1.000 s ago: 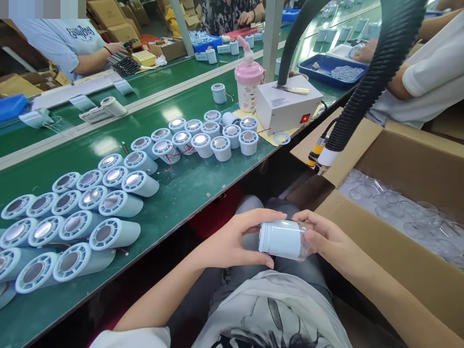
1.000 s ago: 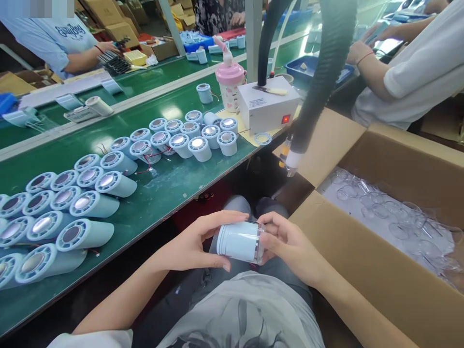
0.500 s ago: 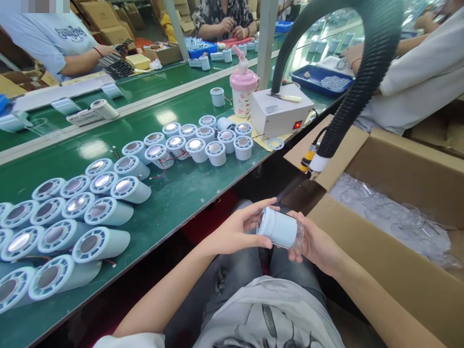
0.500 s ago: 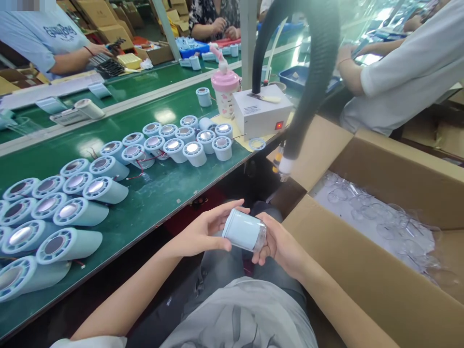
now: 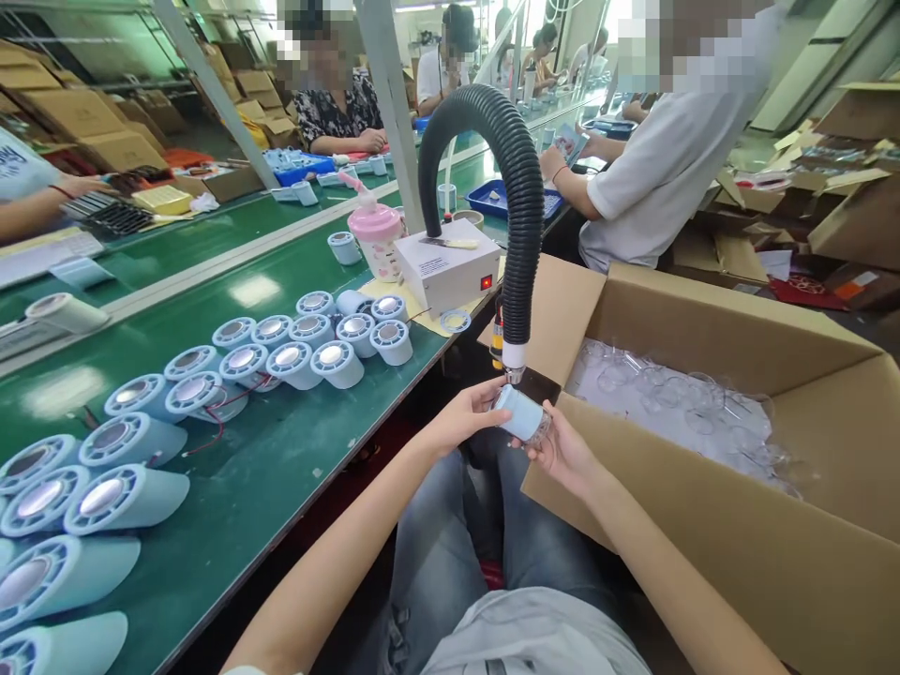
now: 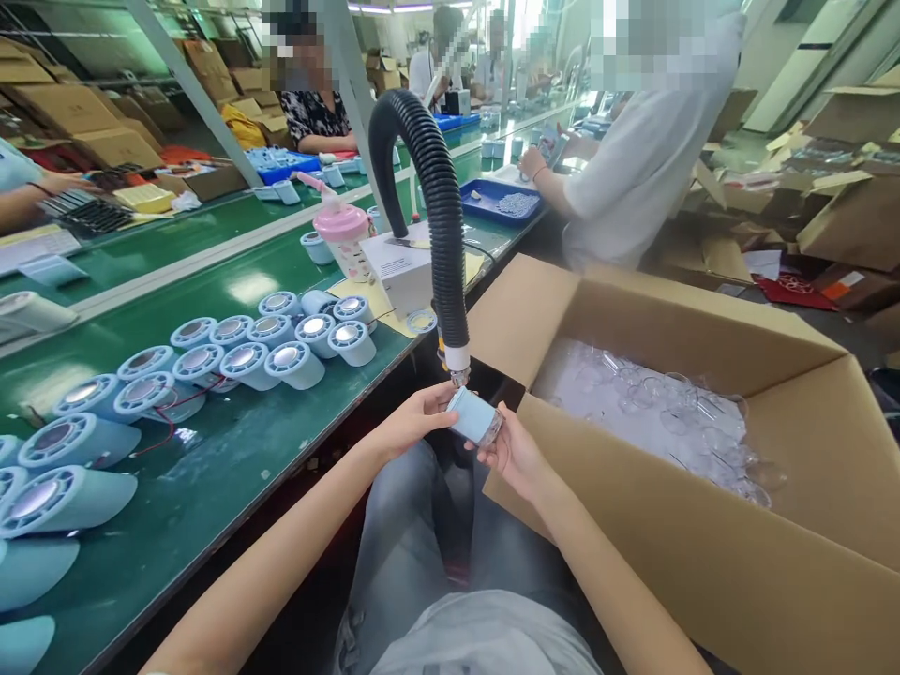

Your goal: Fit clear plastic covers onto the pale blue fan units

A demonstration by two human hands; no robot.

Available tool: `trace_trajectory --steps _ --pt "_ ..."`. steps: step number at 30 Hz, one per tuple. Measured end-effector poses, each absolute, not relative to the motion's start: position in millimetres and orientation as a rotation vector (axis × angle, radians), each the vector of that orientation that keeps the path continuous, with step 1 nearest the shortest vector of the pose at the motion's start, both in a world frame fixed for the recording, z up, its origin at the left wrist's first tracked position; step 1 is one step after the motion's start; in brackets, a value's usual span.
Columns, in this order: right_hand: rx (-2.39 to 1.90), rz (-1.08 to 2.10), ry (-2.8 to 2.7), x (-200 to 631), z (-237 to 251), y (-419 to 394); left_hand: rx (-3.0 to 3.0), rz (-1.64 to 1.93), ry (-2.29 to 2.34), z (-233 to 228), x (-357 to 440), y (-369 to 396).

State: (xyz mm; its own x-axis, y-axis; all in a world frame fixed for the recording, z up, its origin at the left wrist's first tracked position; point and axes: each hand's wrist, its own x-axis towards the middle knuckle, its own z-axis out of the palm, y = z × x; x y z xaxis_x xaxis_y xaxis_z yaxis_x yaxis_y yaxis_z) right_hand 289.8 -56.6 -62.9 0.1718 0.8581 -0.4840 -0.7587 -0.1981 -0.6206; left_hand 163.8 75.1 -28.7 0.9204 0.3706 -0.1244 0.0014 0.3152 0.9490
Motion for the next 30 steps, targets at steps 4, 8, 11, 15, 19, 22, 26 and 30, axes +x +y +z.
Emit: trace_trajectory --steps 4,8,11,15,19,22,26,30 --pt "-1.020 1.571 -0.175 288 -60 -52 1.237 0.266 0.386 -31 149 76" --pt "-1.073 1.659 -0.229 278 -47 -57 1.248 0.263 0.411 -29 125 66" --pt "-1.118 1.710 -0.275 269 -37 -66 1.277 0.268 0.393 -20 106 53" --pt "-1.155 1.739 -0.331 257 -26 -79 1.413 0.302 0.369 -4 84 37" --pt "-1.170 1.875 -0.326 249 -10 -90 1.582 0.366 0.332 7 66 24" --pt "-1.136 2.026 -0.309 244 1 -98 1.713 0.374 0.309 13 57 15" --pt "-1.136 2.107 -0.430 239 2 -111 1.780 0.340 0.352 23 48 3" --pt "-1.356 1.609 -0.848 239 -4 -124 1.709 0.304 0.432 30 40 -8"
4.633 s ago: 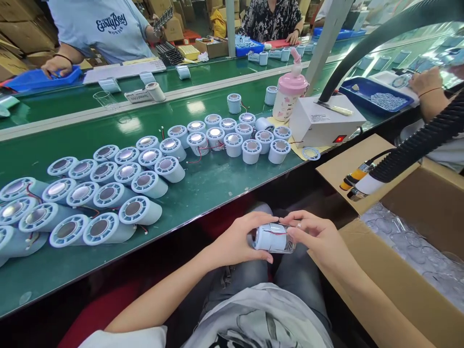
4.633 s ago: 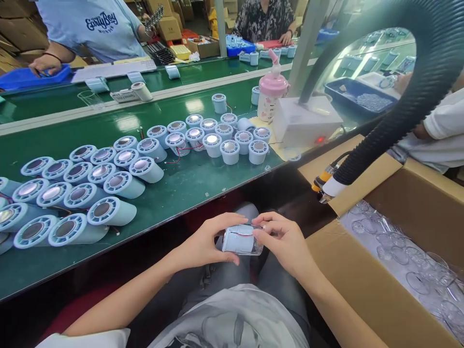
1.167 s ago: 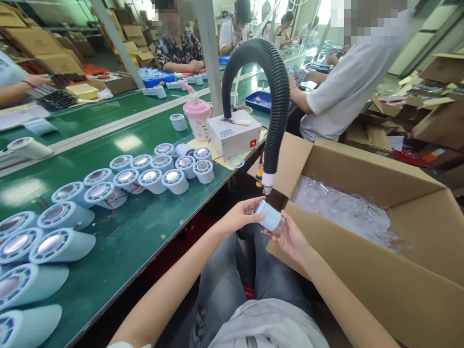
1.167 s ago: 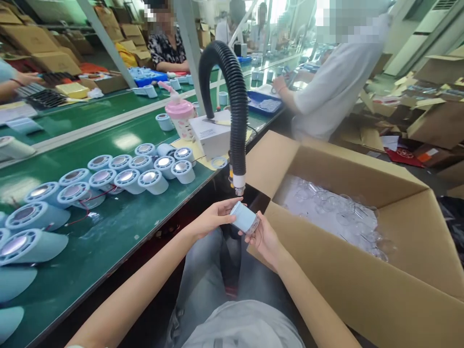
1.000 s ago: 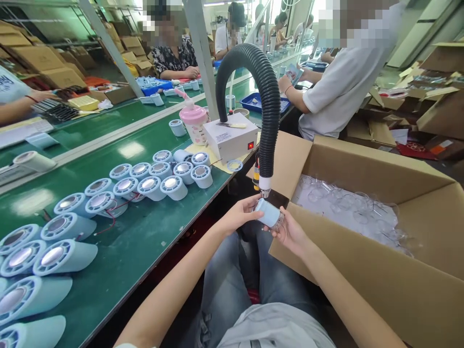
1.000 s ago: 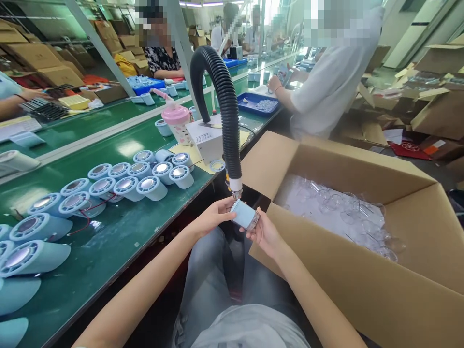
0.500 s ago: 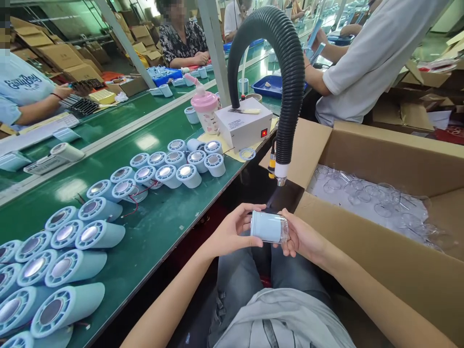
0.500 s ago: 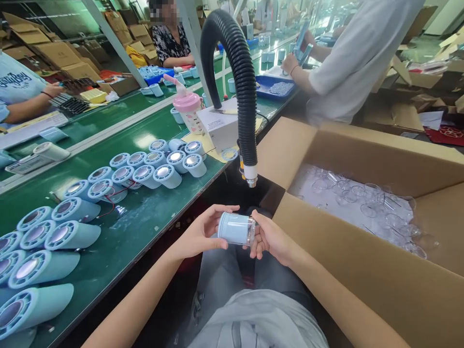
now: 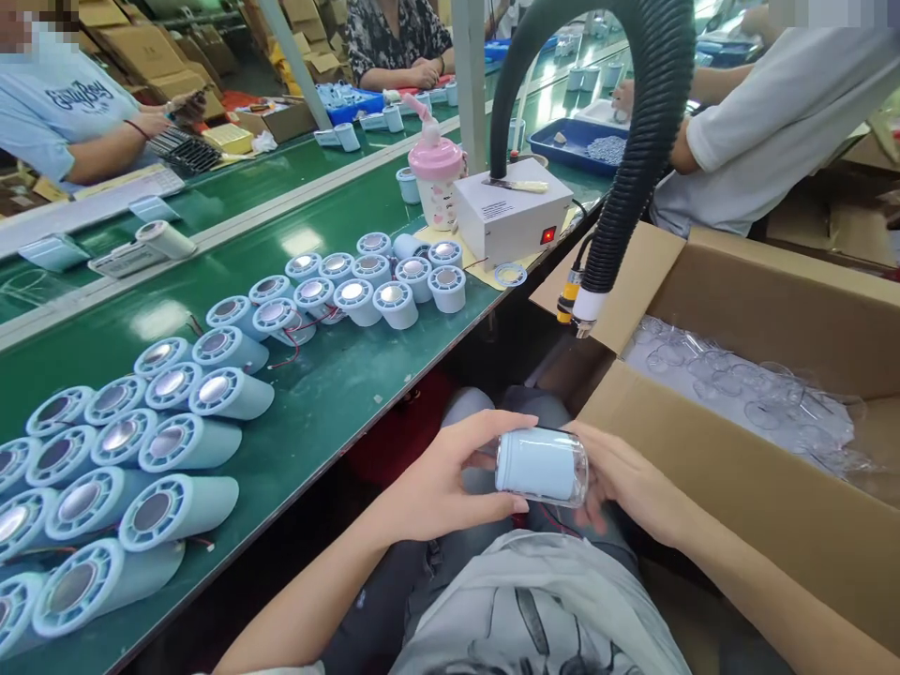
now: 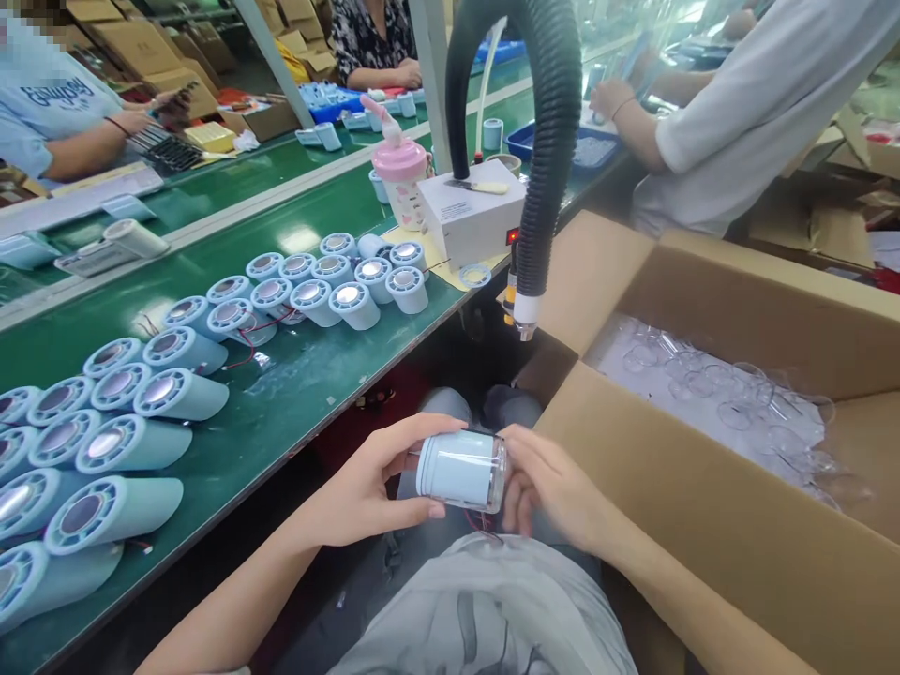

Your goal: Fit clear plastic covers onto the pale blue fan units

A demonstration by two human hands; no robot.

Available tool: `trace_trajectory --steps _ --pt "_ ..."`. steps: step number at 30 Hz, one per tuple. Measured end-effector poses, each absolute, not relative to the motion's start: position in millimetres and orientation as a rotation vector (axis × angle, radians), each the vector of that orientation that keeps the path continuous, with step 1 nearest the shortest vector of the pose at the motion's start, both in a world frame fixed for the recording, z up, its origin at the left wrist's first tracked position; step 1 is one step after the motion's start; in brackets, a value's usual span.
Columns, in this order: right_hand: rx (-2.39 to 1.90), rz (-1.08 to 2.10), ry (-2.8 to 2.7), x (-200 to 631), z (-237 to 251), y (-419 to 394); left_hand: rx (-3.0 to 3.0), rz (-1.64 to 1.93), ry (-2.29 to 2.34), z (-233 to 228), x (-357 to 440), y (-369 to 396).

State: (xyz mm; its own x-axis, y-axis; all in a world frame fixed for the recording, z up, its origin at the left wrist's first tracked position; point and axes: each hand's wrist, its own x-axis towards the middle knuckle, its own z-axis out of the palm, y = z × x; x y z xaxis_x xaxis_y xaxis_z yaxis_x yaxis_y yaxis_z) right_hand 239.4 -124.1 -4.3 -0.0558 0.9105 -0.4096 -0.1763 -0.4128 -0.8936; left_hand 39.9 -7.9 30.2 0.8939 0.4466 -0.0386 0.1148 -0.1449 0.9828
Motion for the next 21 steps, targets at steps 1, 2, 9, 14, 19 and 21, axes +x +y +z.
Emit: trace_trajectory --steps 1,2,9,14,19,21 --pt "-1.388 1.374 -1.005 240 -6 -127 1.689 0.304 0.451 31 38 -10" --pt "-1.378 1.138 -1.173 241 -7 -130 1.671 0.304 0.469 31 37 -11" --pt "-1.188 0.947 -1.510 240 -9 -139 1.600 0.247 0.472 28 30 -11" --pt "-1.108 1.469 -0.948 234 -5 -137 1.477 0.249 0.367 25 29 -11" --pt "-1.222 1.466 -0.982 239 -4 -134 1.318 0.200 0.372 16 27 -13" --pt "-1.267 1.482 -0.994 240 -8 -132 1.247 0.179 0.371 10 27 -12"
